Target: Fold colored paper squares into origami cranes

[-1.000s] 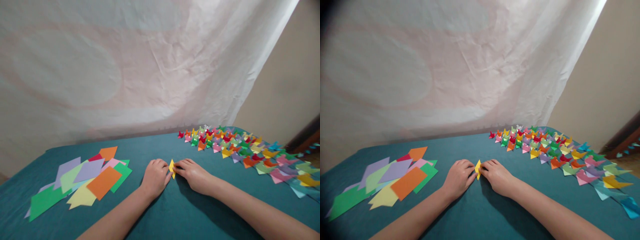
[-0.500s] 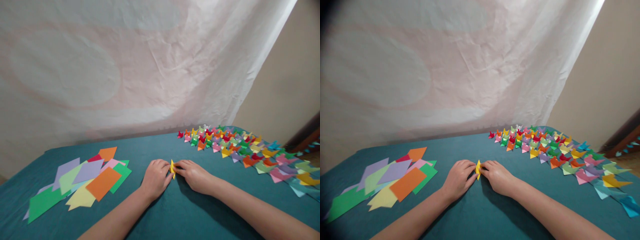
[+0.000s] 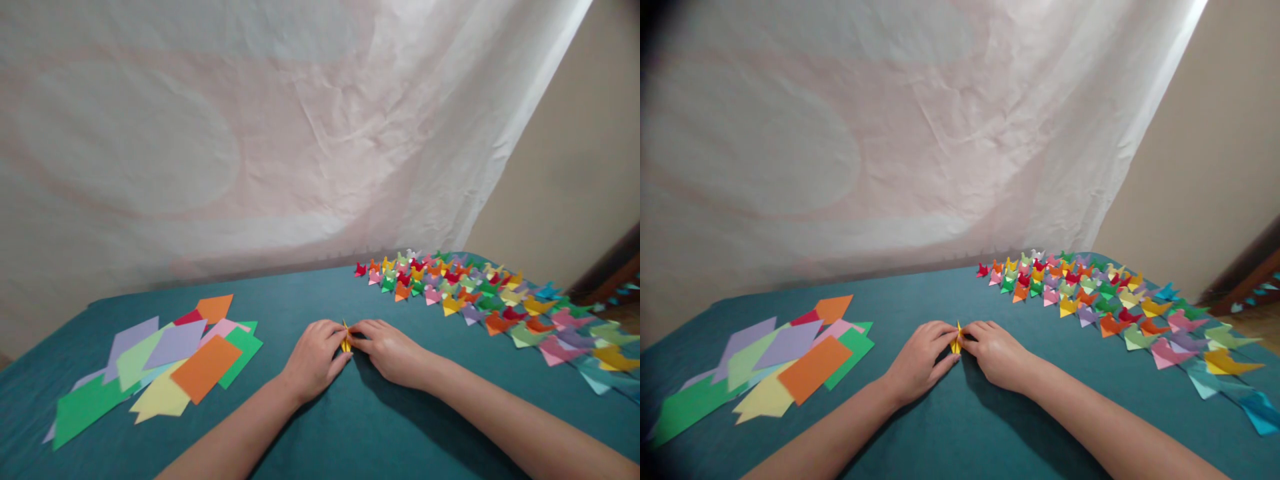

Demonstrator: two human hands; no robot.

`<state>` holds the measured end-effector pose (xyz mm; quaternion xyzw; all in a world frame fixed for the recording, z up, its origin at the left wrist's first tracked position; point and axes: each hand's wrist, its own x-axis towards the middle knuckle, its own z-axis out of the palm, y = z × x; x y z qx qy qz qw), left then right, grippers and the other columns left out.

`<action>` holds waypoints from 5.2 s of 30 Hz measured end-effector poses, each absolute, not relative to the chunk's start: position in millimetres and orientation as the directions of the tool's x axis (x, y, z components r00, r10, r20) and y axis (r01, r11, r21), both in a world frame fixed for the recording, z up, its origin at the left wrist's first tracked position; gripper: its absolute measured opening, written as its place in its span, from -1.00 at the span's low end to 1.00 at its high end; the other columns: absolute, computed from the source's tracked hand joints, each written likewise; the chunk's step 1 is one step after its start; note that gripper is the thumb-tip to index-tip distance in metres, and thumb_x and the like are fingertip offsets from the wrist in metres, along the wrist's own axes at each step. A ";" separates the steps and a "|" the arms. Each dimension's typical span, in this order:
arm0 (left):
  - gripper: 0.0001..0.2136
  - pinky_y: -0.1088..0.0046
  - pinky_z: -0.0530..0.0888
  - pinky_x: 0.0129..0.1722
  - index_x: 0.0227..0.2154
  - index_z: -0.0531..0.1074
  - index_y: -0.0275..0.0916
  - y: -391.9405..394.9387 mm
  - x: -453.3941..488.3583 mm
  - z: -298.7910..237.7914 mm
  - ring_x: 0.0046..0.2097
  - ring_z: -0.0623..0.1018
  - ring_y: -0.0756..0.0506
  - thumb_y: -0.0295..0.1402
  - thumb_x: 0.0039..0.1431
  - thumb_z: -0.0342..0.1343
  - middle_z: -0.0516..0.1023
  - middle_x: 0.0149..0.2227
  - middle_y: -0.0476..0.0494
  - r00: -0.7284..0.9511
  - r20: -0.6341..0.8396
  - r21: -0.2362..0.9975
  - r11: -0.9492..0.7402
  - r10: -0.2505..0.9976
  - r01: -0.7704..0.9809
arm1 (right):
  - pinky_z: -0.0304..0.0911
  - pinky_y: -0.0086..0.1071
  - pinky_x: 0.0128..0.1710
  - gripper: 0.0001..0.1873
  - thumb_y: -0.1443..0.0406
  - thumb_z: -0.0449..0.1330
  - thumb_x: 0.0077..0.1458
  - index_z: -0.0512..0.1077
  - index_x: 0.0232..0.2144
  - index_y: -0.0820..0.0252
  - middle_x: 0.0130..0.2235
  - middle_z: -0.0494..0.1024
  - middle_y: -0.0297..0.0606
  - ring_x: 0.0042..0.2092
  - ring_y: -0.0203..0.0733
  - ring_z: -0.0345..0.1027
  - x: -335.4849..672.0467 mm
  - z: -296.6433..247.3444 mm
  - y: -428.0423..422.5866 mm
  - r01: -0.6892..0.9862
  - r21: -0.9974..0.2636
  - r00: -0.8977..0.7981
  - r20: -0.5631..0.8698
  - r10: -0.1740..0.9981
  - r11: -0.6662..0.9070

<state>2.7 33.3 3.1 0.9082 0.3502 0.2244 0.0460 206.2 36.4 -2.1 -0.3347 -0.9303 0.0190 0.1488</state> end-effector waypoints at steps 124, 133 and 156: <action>-0.77 0.26 0.40 -0.09 -0.14 0.45 -0.23 30.9 -2.2 5.1 -0.08 0.44 -0.16 -0.41 0.21 -0.05 0.50 -0.11 -0.17 0.591 0.324 0.131 -0.653 0.739 0.746 | 0.21 -0.21 -0.13 -0.62 0.43 -0.05 0.22 0.31 0.06 0.18 -0.03 0.40 -0.08 -0.03 -0.04 0.24 202.3 -2.4 31.2 0.714 0.028 -0.690 0.195 0.697 0.699; -0.76 0.27 0.39 -0.08 -0.14 0.45 -0.24 30.6 -2.3 2.9 -0.07 0.43 -0.15 -0.42 0.20 -0.05 0.49 -0.11 -0.16 0.557 0.334 0.163 -0.629 0.760 0.760 | 0.22 -0.22 -0.12 -0.63 0.44 -0.06 0.22 0.33 0.04 0.20 -0.04 0.40 -0.08 -0.04 -0.05 0.24 201.3 1.8 29.9 0.721 0.015 -0.683 0.185 0.707 0.693; -0.79 0.30 0.35 -0.07 -0.19 0.48 -0.17 30.3 -1.5 1.7 -0.07 0.43 -0.15 -0.40 0.17 -0.02 0.49 -0.13 -0.12 0.489 0.315 0.299 -0.574 0.814 0.762 | 0.21 -0.17 -0.05 -0.53 0.47 -0.03 0.18 0.25 0.12 0.16 0.02 0.37 -0.07 0.02 -0.03 0.21 203.2 -4.5 28.8 0.727 -0.010 -0.670 0.210 0.712 0.687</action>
